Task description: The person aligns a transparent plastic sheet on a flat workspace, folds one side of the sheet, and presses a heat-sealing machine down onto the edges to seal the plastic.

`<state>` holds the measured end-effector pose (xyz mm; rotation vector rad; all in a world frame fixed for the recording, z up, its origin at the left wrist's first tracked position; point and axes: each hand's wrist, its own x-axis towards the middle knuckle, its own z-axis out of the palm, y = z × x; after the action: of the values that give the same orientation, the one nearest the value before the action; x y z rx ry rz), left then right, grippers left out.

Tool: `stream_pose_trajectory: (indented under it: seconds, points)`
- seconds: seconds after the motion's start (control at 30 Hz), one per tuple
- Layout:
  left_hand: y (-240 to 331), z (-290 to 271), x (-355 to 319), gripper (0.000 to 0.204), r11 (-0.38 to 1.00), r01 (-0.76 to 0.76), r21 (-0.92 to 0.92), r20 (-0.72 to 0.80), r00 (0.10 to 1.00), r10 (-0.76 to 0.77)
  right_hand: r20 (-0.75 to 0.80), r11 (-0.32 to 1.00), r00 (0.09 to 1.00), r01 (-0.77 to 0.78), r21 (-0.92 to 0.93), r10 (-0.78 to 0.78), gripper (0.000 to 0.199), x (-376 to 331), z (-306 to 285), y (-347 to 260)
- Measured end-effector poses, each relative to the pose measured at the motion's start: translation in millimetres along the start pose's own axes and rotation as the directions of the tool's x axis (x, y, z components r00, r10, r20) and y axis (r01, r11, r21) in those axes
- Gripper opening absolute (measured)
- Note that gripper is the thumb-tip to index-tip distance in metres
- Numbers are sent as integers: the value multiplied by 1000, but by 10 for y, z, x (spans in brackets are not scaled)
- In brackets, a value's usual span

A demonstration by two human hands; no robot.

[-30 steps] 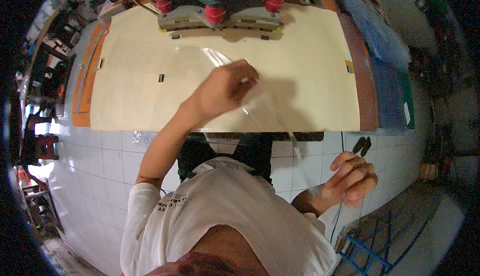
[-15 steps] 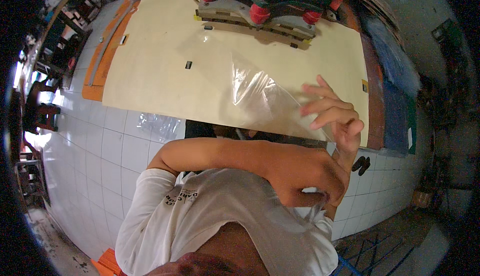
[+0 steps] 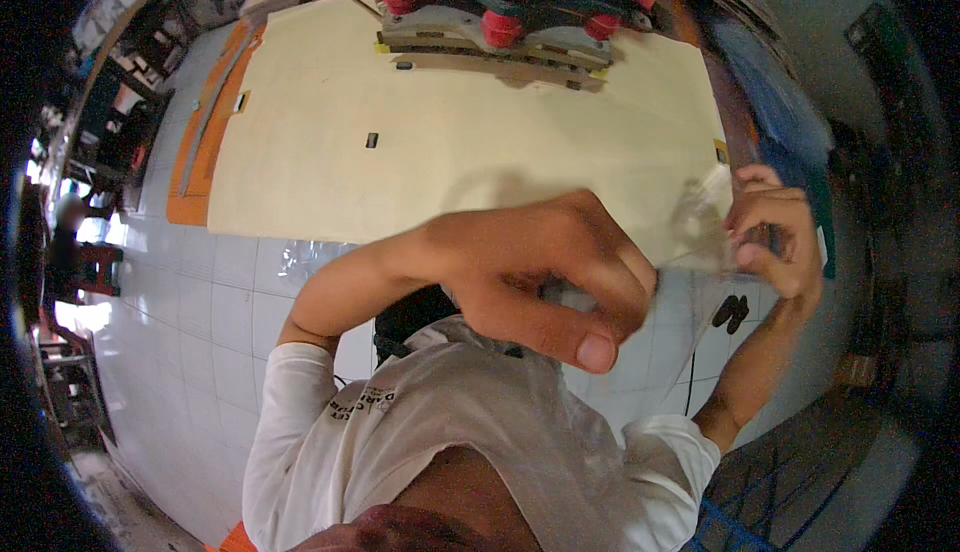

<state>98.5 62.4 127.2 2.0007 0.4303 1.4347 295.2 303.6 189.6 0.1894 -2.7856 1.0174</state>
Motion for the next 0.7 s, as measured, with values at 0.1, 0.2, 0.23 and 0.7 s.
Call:
stream_pose_trajectory:
  seconds: [0.1,0.2,0.23,0.7]
  points:
    - [183,-152,27,30,998,30,63,-46,999,-27,-89,986,996,-36,-162,21,38,-119,-316,-169]
    - [286,-318,71,15,993,32,109,-67,997,-25,-170,972,985,-27,-235,-14,34,-304,-583,-309]
    - [352,-369,64,10,981,34,192,-76,997,-20,-188,965,982,-58,-257,9,33,-320,-650,-350]
    - [870,-828,-598,21,489,840,237,-545,531,-649,-307,943,936,-245,-223,171,13,-59,-72,-317]
